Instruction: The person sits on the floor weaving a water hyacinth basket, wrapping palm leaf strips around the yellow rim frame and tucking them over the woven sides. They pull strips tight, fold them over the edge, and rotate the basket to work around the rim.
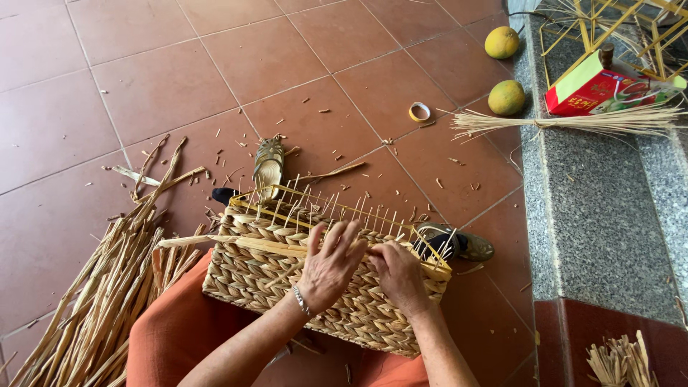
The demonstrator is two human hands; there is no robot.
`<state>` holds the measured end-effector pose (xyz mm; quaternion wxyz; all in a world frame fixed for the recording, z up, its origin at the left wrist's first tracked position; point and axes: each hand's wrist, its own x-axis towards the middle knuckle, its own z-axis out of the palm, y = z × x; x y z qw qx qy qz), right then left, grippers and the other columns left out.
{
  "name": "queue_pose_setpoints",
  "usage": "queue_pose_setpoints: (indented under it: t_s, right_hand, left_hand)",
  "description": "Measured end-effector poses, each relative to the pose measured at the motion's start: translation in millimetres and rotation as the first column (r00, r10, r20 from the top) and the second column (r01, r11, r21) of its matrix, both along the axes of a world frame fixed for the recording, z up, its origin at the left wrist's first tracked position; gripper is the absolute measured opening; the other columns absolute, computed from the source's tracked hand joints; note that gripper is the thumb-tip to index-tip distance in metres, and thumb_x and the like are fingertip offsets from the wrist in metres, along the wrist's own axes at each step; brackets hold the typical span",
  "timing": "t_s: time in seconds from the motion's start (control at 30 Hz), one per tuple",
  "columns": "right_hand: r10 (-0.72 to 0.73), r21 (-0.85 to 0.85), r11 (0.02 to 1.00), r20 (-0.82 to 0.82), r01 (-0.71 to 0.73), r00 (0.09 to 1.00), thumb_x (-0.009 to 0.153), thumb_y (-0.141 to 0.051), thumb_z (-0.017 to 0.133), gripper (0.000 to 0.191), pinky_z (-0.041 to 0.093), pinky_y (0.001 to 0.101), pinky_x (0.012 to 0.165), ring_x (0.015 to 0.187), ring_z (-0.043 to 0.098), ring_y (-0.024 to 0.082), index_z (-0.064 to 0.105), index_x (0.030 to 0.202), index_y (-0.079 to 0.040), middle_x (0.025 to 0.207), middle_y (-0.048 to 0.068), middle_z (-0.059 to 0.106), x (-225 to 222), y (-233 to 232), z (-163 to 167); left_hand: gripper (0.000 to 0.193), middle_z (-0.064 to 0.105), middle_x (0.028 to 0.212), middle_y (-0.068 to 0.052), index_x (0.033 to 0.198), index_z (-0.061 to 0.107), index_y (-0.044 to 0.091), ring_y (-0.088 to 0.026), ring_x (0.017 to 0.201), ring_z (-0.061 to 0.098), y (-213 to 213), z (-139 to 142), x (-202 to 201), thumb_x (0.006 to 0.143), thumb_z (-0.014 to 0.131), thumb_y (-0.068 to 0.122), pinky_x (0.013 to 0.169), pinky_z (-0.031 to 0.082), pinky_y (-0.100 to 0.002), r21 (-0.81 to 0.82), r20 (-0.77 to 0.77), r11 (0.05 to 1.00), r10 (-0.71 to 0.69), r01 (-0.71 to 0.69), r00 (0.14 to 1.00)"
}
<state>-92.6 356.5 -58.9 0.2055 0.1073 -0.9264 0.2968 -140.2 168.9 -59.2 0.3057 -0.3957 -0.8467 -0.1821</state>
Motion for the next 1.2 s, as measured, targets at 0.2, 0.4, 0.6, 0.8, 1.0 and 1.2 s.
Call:
queue_pose_setpoints:
  t_s: [0.2,0.4,0.6,0.8,1.0,1.2]
  right_hand:
    - [-0.052,-0.120,0.991,0.079,0.061,0.996,0.090,-0.005,0.071,0.012,0.059,0.0395,0.069,0.078,0.072,0.026,0.065,0.100,-0.003,0.089,0.010,0.072,0.1,10.3,-15.2]
    - [-0.008,-0.136,0.991,0.066,0.017,0.998,0.088,0.001,0.070,0.020,0.061,0.0365,0.076,0.088,0.074,0.025,0.066,0.107,-0.002,0.099,0.011,0.073,2.0,9.4,-7.1]
    - [-0.006,-0.177,0.984,0.071,0.019,0.997,0.087,0.003,0.071,0.021,0.060,0.0352,0.074,0.085,0.073,0.023,0.069,0.107,-0.004,0.097,0.009,0.071,1.9,3.3,2.9]
    - [-0.070,-0.120,0.990,0.024,0.072,0.997,0.081,-0.001,0.076,0.019,0.060,0.0349,0.070,0.080,0.072,0.022,0.073,0.099,-0.007,0.092,0.005,0.073,-2.0,-11.2,2.4]
    - [-0.068,0.071,0.995,-0.035,0.070,0.997,0.078,-0.002,0.079,0.015,0.059,0.0360,0.071,0.082,0.072,0.022,0.073,0.090,-0.009,0.088,0.003,0.074,-6.0,-9.2,-10.0]
    - [0.023,0.085,0.996,-0.002,-0.022,1.000,0.084,-0.003,0.075,0.010,0.060,0.0357,0.073,0.083,0.070,0.021,0.075,0.094,-0.004,0.090,0.009,0.074,-2.7,4.4,-28.4]
  left_hand:
    - [0.037,0.056,0.137,-0.005,0.132,0.062,0.011,-0.017,0.134,0.052,-12.5,-34.3,25.9,0.097,0.074,0.006,0.124,0.046,-0.042,-0.045,0.068,0.964,-0.258,0.262,0.964]
    - [0.038,0.067,0.106,-0.014,0.120,0.063,0.007,-0.030,0.095,0.065,33.4,-64.4,-27.2,0.083,0.071,0.013,0.077,0.057,-0.041,-0.082,0.449,0.988,-0.079,0.129,0.890]
    - [0.018,0.067,0.096,-0.008,0.109,0.065,0.011,-0.023,0.088,0.068,23.3,-72.2,-26.0,0.096,0.074,0.021,0.070,0.057,-0.037,0.141,0.538,0.977,-0.214,0.163,0.815]
    - [0.031,0.067,0.109,-0.015,0.117,0.061,-0.001,-0.023,0.096,0.069,16.1,-81.1,11.9,0.087,0.061,-0.003,0.076,0.059,-0.034,0.279,0.251,0.928,-0.320,0.248,0.914]
    - [0.031,0.067,0.105,-0.012,0.110,0.062,0.002,-0.026,0.099,0.067,11.1,-70.0,7.1,0.080,0.069,0.004,0.076,0.057,-0.037,0.149,0.339,0.935,-0.355,0.322,0.871]
    - [0.057,0.052,0.133,-0.022,0.142,0.058,0.007,-0.032,0.113,0.047,-16.0,-31.9,-32.2,0.086,0.067,0.012,0.092,0.043,-0.047,-0.129,0.385,0.985,-0.061,0.119,0.921]
